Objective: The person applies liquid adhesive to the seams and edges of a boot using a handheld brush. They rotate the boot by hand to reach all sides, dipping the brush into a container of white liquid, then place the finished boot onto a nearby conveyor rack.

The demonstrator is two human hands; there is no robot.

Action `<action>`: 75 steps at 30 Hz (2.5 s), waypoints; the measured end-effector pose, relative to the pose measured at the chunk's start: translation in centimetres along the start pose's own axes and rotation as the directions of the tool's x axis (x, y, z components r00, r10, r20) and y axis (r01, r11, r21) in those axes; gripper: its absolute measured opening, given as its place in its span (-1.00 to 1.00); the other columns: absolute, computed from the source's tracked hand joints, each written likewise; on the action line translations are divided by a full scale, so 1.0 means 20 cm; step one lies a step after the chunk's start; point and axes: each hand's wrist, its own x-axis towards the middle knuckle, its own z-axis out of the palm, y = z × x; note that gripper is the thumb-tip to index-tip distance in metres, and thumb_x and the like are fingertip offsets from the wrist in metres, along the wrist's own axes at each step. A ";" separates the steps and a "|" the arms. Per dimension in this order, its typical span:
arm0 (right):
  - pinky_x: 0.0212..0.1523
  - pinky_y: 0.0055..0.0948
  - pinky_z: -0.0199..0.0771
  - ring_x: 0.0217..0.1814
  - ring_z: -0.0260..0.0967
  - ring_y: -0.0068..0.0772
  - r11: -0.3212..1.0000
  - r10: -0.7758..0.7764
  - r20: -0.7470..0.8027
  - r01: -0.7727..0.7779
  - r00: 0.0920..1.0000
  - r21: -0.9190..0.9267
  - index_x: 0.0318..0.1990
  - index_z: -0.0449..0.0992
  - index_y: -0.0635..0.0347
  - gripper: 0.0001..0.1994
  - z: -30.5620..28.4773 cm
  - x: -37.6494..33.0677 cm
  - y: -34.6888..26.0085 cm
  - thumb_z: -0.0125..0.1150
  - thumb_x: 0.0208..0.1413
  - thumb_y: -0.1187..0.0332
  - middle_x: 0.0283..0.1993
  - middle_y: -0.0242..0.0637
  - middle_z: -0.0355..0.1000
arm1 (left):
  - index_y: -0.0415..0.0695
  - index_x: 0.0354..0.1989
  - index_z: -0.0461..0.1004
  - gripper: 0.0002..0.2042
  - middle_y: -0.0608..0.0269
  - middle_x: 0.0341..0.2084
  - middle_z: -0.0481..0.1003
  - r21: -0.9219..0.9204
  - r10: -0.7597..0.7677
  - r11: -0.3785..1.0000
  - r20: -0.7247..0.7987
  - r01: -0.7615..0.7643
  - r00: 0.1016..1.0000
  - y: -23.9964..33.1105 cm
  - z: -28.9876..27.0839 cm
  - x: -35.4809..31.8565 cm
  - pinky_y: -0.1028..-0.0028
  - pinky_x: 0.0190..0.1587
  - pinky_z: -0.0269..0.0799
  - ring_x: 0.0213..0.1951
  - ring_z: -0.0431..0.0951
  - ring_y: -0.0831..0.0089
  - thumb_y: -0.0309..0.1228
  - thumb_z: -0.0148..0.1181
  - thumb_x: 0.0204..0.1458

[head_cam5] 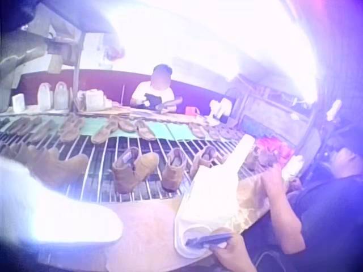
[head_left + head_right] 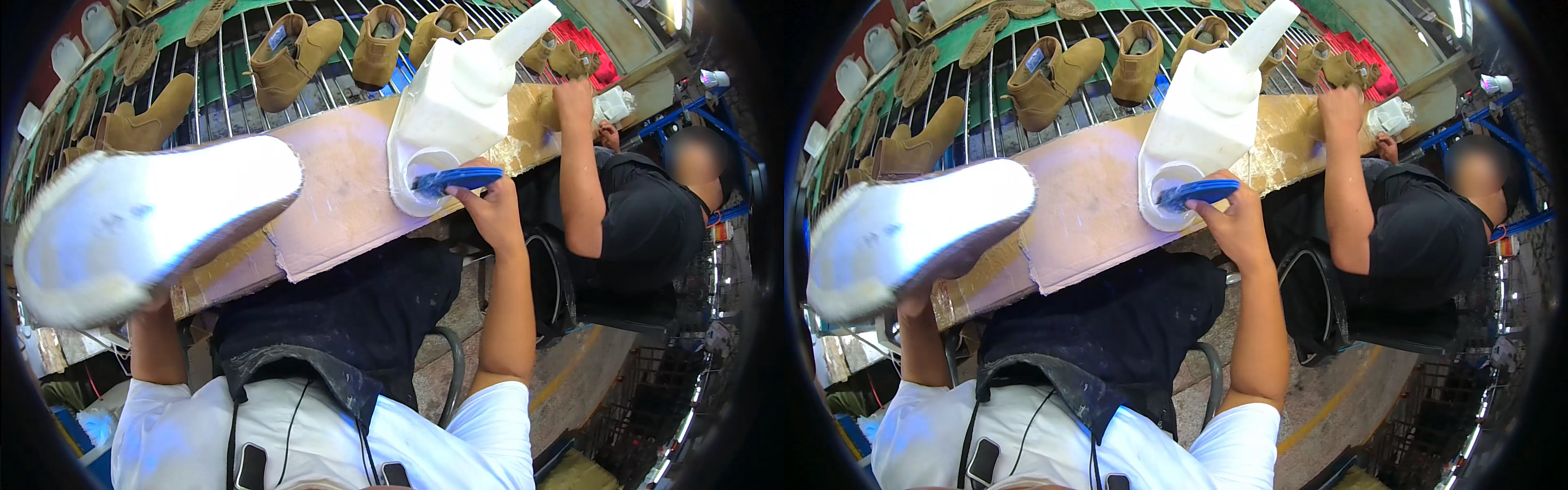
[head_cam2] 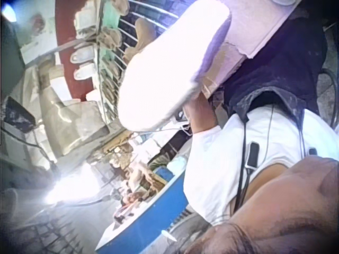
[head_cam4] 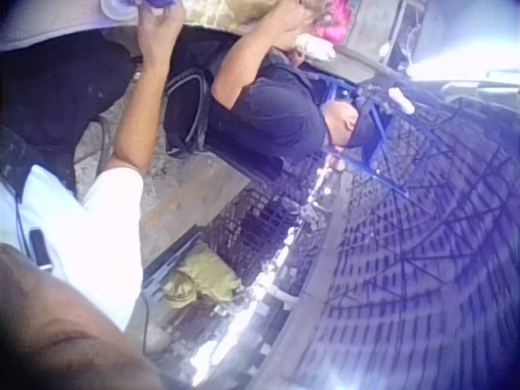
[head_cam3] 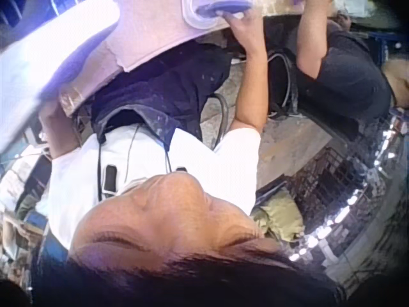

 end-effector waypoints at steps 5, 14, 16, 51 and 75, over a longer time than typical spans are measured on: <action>-0.28 -0.53 0.37 -0.37 0.38 -0.55 0.995 0.099 -0.185 -0.094 0.978 0.033 -0.37 0.50 0.36 -0.85 0.04 -0.12 0.09 0.34 -0.11 0.51 -0.43 -0.30 0.48 | -0.05 0.18 0.21 -0.45 0.01 0.17 0.30 0.203 0.047 0.973 0.282 -0.107 0.958 0.01 0.37 0.15 0.29 0.15 0.30 0.12 0.38 0.16 -0.28 0.23 0.01; -0.41 -0.58 0.30 -0.49 0.30 -0.58 0.874 0.395 -0.375 -0.217 0.839 0.435 -0.39 0.48 0.35 -0.85 0.12 -0.15 0.08 0.26 -0.01 0.42 -0.49 -0.35 0.40 | -0.05 0.04 0.30 -0.45 -0.17 0.02 0.41 0.719 0.185 0.429 0.523 -0.547 0.832 -0.16 0.38 0.08 0.26 -0.06 0.48 -0.02 0.51 -0.01 -0.40 0.37 -0.20; -0.46 -0.58 0.26 -0.52 0.28 -0.55 0.769 0.470 -0.370 -0.166 0.802 0.617 -0.37 0.46 0.31 -0.87 0.20 -0.20 0.04 0.22 0.00 0.43 -0.47 -0.34 0.39 | -0.05 0.03 0.32 -0.46 -0.16 0.03 0.40 0.727 0.170 0.399 0.540 -0.559 0.824 -0.16 0.38 0.06 0.27 -0.06 0.48 -0.01 0.50 0.00 -0.40 0.36 -0.21; -0.25 -0.62 0.31 -0.32 0.31 -0.62 0.789 0.295 -0.170 -0.140 0.940 0.598 -0.30 0.48 0.40 -0.87 0.68 -0.34 -0.33 0.20 -0.01 0.54 -0.32 -0.31 0.41 | 0.15 -0.08 0.42 -0.65 -0.07 -0.03 0.44 0.741 0.262 0.299 0.542 -0.601 0.798 -0.26 0.37 -0.03 0.36 -0.08 0.51 -0.02 0.51 0.07 -0.40 0.22 -0.11; -0.29 -0.50 0.28 -0.35 0.34 -0.45 0.853 0.112 -0.075 -0.057 0.991 0.519 -0.39 0.52 0.40 -0.80 0.50 -0.38 -0.41 0.31 -0.18 0.44 -0.35 -0.16 0.44 | 0.12 -0.09 0.45 -0.67 -0.06 -0.03 0.44 0.750 0.251 0.319 0.523 -0.579 0.815 -0.23 0.38 -0.01 0.34 -0.06 0.51 -0.04 0.52 0.08 -0.39 0.19 -0.10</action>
